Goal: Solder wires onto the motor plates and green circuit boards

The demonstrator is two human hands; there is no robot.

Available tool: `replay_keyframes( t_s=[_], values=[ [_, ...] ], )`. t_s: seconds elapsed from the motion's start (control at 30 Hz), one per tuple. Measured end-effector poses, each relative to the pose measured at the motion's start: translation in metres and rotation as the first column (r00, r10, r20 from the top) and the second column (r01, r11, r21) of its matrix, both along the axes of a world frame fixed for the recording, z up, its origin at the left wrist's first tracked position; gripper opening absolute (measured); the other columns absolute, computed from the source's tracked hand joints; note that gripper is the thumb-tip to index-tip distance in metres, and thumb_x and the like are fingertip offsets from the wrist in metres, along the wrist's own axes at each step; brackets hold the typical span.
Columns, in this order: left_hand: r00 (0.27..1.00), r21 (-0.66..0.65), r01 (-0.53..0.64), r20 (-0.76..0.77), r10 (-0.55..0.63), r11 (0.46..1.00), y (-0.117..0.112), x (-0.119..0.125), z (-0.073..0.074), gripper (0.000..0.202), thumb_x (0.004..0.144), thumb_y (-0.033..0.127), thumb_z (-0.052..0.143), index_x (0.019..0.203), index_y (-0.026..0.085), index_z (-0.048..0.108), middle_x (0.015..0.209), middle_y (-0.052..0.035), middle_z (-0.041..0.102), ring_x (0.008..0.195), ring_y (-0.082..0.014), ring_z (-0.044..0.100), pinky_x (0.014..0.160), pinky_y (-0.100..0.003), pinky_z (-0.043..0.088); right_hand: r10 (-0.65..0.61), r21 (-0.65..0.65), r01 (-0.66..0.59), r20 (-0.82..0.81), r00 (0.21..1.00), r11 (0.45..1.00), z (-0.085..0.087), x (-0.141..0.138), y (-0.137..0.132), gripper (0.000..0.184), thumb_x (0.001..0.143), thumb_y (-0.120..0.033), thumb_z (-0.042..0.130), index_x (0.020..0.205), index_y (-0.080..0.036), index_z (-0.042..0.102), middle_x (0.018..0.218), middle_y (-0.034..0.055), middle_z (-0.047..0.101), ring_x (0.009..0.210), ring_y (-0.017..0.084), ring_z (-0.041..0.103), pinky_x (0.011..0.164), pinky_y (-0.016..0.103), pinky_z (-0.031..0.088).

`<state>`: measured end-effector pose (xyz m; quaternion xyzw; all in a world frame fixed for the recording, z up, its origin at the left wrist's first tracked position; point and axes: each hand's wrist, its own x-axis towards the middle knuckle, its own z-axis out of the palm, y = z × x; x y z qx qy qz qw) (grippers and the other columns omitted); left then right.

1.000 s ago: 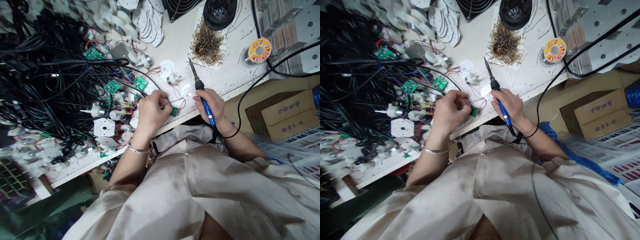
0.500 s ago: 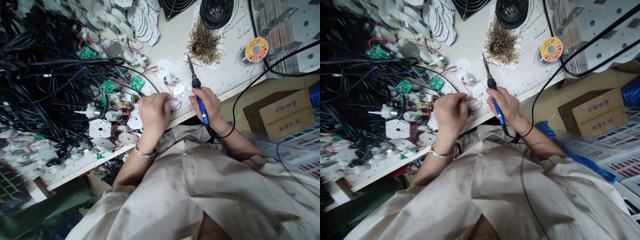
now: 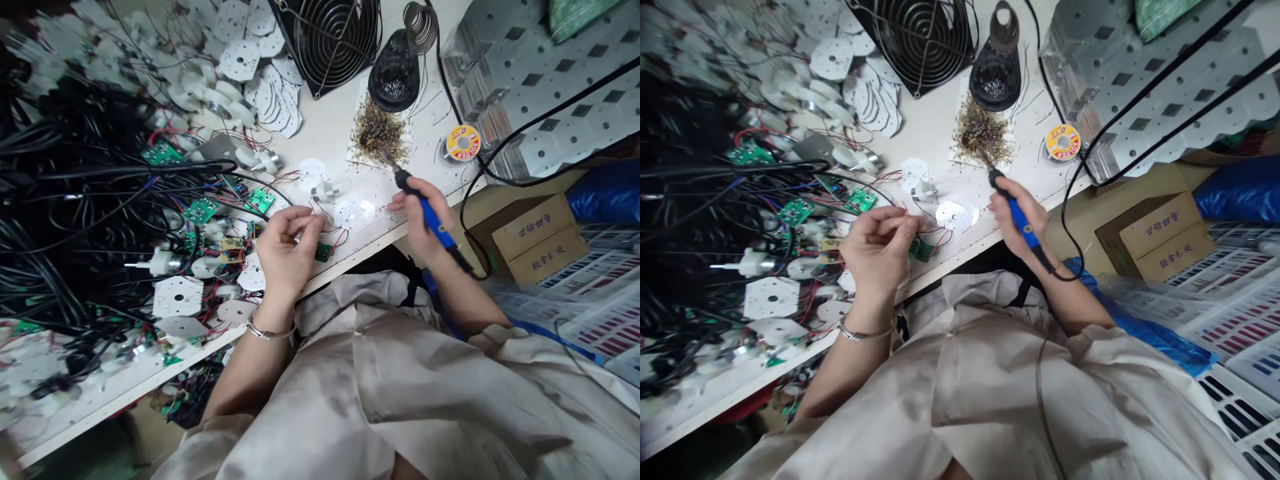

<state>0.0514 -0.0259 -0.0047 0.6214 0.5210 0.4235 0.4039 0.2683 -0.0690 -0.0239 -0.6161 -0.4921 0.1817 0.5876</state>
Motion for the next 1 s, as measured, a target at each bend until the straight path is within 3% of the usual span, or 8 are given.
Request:
replay_keyframes(
  t_s=[0.07, 0.17, 0.33, 0.47, 0.6, 0.67, 0.8, 1.0],
  values=[
    [0.989, 0.127, 0.026, -0.15, -0.007, 0.992, 0.002, -0.002, 0.003, 0.01, 0.091, 0.027, 0.065, 0.098, 0.02, 0.07, 0.082, 0.0001, 0.075, 0.072, -0.0122, 0.071, 0.073, -0.025, 0.057, -0.096, -0.04, 0.093, -0.085, 0.992, 0.995, -0.001, 0.012, 0.009, 0.032, 0.098, -0.047, 0.054, 0.119, -0.025, 0.064, 0.083, -0.0009, 0.075, 0.065, 0.012, 0.073, 0.067, 0.026, 0.061],
    [0.934, 0.317, 0.127, -0.358, -0.005, 0.94, 0.002, -0.004, 0.007, 0.01, 0.092, 0.022, 0.065, 0.097, 0.02, 0.074, 0.087, -0.0003, 0.077, 0.077, -0.0122, 0.071, 0.074, -0.025, 0.055, -0.18, -0.035, 0.177, -0.123, 0.976, 0.984, -0.004, 0.024, 0.022, 0.039, 0.094, -0.055, 0.056, 0.113, -0.022, 0.066, 0.077, -0.0013, 0.074, 0.058, 0.011, 0.071, 0.062, 0.025, 0.059],
    [0.856, 0.389, 0.249, -0.516, -0.014, 0.887, 0.002, -0.005, 0.003, 0.012, 0.095, 0.022, 0.064, 0.101, 0.017, 0.073, 0.093, -0.0044, 0.078, 0.087, -0.0168, 0.073, 0.079, -0.028, 0.056, -0.264, -0.048, 0.26, -0.111, 0.958, 0.964, -0.009, 0.025, 0.027, 0.041, 0.094, -0.057, 0.055, 0.115, -0.023, 0.065, 0.08, -0.0015, 0.075, 0.061, 0.011, 0.072, 0.065, 0.026, 0.059],
    [0.788, 0.417, 0.308, -0.616, 0.017, 0.855, 0.002, -0.004, 0.001, 0.01, 0.095, 0.024, 0.064, 0.096, 0.017, 0.071, 0.086, -0.0053, 0.077, 0.08, -0.0197, 0.071, 0.074, -0.031, 0.054, -0.252, -0.047, 0.248, -0.138, 0.958, 0.968, -0.009, 0.025, 0.026, 0.039, 0.094, -0.056, 0.056, 0.116, -0.025, 0.064, 0.079, -0.0035, 0.074, 0.061, 0.01, 0.072, 0.064, 0.025, 0.058],
    [0.806, 0.454, 0.353, -0.592, -0.02, 0.818, 0.004, 0.002, 0.003, 0.005, 0.094, 0.019, 0.061, 0.097, 0.017, 0.064, 0.093, -0.0083, 0.075, 0.086, -0.0214, 0.07, 0.077, -0.034, 0.053, -0.25, -0.033, 0.248, -0.168, 0.953, 0.968, -0.009, 0.025, 0.027, 0.037, 0.093, -0.055, 0.057, 0.113, -0.025, 0.065, 0.077, -0.0044, 0.073, 0.058, 0.009, 0.07, 0.06, 0.024, 0.057],
    [0.821, 0.473, 0.427, -0.559, -0.112, 0.771, 0.006, 0.006, 0.004, 0.007, 0.092, 0.016, 0.062, 0.098, 0.018, 0.061, 0.1, -0.0099, 0.075, 0.093, -0.0219, 0.069, 0.084, -0.036, 0.054, -0.256, -0.035, 0.254, -0.167, 0.952, 0.967, -0.009, 0.025, 0.027, 0.037, 0.093, -0.056, 0.057, 0.113, -0.025, 0.065, 0.077, -0.0046, 0.073, 0.057, 0.009, 0.07, 0.059, 0.024, 0.057],
    [0.767, 0.493, 0.56, -0.612, -0.192, 0.665, 0.009, 0.009, 0.001, 0.009, 0.089, 0.017, 0.065, 0.096, 0.021, 0.06, 0.098, -0.0047, 0.077, 0.096, -0.0223, 0.069, 0.091, -0.04, 0.053, -0.257, -0.064, 0.25, -0.144, 0.956, 0.966, -0.009, 0.025, 0.028, 0.039, 0.093, -0.057, 0.056, 0.113, -0.025, 0.064, 0.077, -0.0047, 0.072, 0.058, 0.009, 0.069, 0.061, 0.024, 0.058],
    [0.737, 0.444, 0.566, -0.649, -0.185, 0.695, 0.009, 0.008, -0.004, 0.003, 0.092, 0.018, 0.063, 0.093, 0.02, 0.064, 0.1, -0.0028, 0.079, 0.091, -0.0196, 0.073, 0.094, -0.041, 0.051, -0.243, -0.073, 0.235, -0.129, 0.961, 0.969, -0.011, 0.027, 0.028, 0.039, 0.094, -0.057, 0.054, 0.116, -0.026, 0.064, 0.079, -0.0045, 0.071, 0.059, 0.008, 0.069, 0.064, 0.024, 0.058]
  ],
)
